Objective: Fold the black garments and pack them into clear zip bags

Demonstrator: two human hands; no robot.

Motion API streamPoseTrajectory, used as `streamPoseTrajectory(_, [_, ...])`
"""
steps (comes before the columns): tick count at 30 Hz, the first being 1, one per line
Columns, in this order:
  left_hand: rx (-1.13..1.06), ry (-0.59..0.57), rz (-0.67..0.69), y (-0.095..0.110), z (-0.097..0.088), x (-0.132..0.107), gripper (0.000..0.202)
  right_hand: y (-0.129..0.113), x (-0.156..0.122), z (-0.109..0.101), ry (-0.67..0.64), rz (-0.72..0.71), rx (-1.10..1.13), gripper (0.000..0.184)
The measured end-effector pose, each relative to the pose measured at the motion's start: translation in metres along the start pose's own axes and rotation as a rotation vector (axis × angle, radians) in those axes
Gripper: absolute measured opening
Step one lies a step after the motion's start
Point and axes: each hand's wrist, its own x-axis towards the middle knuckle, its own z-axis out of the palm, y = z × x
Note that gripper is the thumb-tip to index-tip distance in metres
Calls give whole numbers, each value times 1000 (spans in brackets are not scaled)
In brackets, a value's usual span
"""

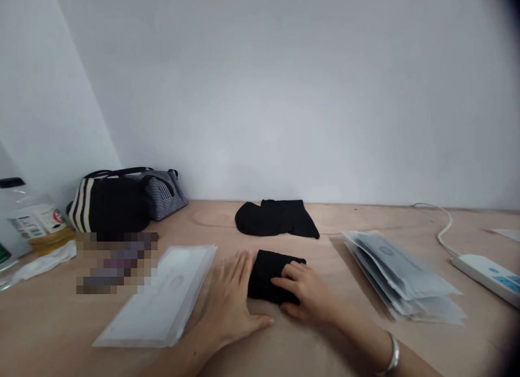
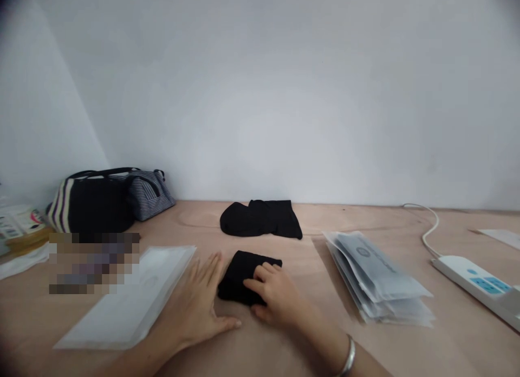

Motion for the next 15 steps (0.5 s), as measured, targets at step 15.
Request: streamPoseTrajectory(15, [-193,-246,220,9,15,23,81,24,-16,28,-67,46,8,63])
